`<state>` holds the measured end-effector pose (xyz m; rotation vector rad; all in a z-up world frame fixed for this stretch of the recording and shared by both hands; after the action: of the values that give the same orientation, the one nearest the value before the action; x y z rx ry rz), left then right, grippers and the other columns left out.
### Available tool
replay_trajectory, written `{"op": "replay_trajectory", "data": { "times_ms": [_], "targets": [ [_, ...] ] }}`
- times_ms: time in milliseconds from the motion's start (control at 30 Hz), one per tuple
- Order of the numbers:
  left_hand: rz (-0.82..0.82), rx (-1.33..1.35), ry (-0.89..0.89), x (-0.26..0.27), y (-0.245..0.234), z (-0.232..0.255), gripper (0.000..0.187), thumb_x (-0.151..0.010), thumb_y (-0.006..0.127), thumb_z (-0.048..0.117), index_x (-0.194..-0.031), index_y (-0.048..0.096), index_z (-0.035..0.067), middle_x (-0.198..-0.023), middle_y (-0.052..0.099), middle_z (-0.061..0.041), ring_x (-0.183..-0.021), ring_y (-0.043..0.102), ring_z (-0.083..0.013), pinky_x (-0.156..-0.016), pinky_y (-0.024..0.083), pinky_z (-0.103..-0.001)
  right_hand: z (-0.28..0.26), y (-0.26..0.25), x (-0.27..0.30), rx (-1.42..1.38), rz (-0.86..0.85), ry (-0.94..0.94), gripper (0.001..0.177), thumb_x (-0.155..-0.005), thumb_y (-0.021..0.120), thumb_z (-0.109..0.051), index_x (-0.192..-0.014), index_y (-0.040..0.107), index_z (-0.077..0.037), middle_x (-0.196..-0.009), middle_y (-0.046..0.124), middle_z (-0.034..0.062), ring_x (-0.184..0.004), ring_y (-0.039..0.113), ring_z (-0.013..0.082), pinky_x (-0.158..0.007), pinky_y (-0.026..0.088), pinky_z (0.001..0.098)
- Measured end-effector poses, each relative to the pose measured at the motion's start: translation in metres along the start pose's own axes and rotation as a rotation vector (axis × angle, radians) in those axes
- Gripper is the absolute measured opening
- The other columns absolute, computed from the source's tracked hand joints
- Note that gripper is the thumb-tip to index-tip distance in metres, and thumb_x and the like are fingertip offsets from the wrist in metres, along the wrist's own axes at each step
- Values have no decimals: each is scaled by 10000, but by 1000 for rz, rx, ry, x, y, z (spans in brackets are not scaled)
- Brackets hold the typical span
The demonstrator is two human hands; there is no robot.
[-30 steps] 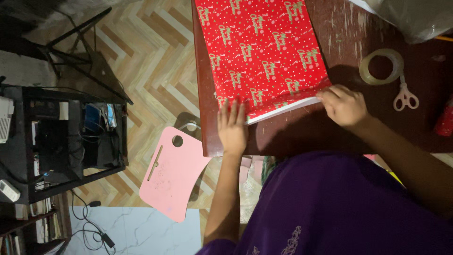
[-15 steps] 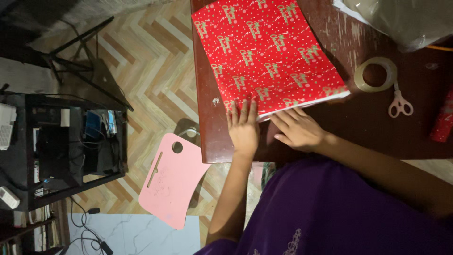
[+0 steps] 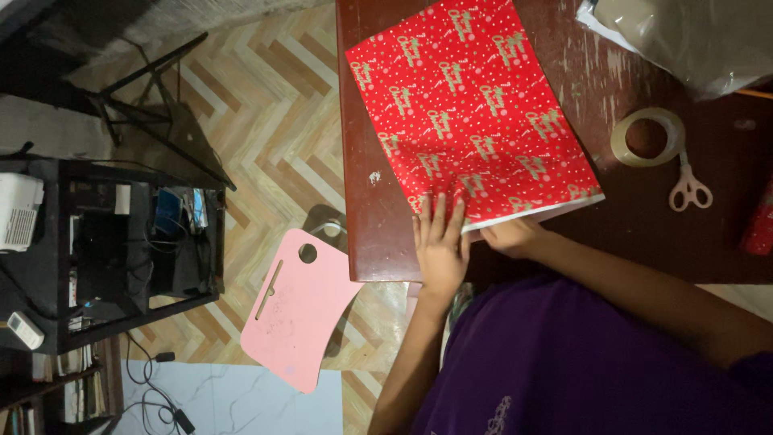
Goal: The person wraps a rectangular item in red Christmas-themed paper on a wooden table. They use scissors to cut clear tape and apply it to secure the paper folds, then smooth the edges.
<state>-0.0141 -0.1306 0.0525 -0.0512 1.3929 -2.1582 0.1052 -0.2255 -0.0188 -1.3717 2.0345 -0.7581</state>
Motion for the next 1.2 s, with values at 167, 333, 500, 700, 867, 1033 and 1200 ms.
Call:
{"op": "replay_trajectory", "data": {
  "times_ms": [167,333,500,700,867,1033,1200],
  "targets": [
    [69,408,17,24,-21,-12,1107,-806,877,273,-1630,179,29,-1684,216,-268,-1587,204,-447,-1278,263,-521,13,-1,-3,124,-33,91,284,-875,669,-236,-1080,702,-43,-1063,686,226,-995,643,427,-892,487,540],
    [183,768,-304,33,2,-28,1225,-790,847,109,-1630,-31,-42,-1712,129,-306,-1588,216,-384,-1277,227,-445,-8,-11,-9,173,116,46,327,-898,664,-276,-1118,680,-35,-1095,683,229,-1031,648,415,-930,493,540],
    [204,813,-406,32,28,-24,1126,-860,774,110,-1662,-2,-39,-1698,251,-301,-1580,327,-372,-1282,278,-437,-21,-18,-23,143,-96,162,376,-782,746,-276,-1099,698,-79,-1066,692,196,-1008,661,397,-868,506,532],
    [237,490,-172,20,9,-17,992,-814,776,150,-1602,205,-42,-1666,183,-361,-1559,234,-501,-1271,226,-506,-28,-30,-35,93,-55,122,460,-722,810,-265,-1124,696,-72,-1073,700,194,-1005,666,407,-862,511,538],
    [192,269,-43,6,-3,-18,870,-852,760,196,-1598,344,32,-1688,288,-238,-1590,273,-471,-1318,267,-508,-20,-27,-40,99,-15,155,456,-687,798,-204,-1098,713,-25,-1082,698,234,-1026,658,439,-875,503,539],
    [99,420,-169,-2,13,-22,841,-856,634,35,-1612,267,14,-1688,203,-294,-1566,187,-502,-1268,258,-500,-57,-40,-24,504,325,-259,392,-856,697,-272,-1159,735,-26,-1128,733,193,-1048,694,373,-969,504,516],
    [48,213,-116,15,20,-36,838,-787,532,-160,-1576,423,100,-1693,293,-189,-1579,224,-464,-1281,263,-504,-54,-24,11,549,251,-495,386,-880,626,-165,-1233,731,-51,-1230,714,176,-1134,681,337,-1041,504,481]
  ]
}}
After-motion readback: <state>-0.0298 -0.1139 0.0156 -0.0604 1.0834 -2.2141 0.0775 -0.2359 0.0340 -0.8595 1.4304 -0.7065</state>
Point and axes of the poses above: each hand's wrist, its own x-axis away from the middle knuckle, its own y-axis out of the palm, z = x × y, the point moved 5 cm from there along -x, towards the middle knuckle
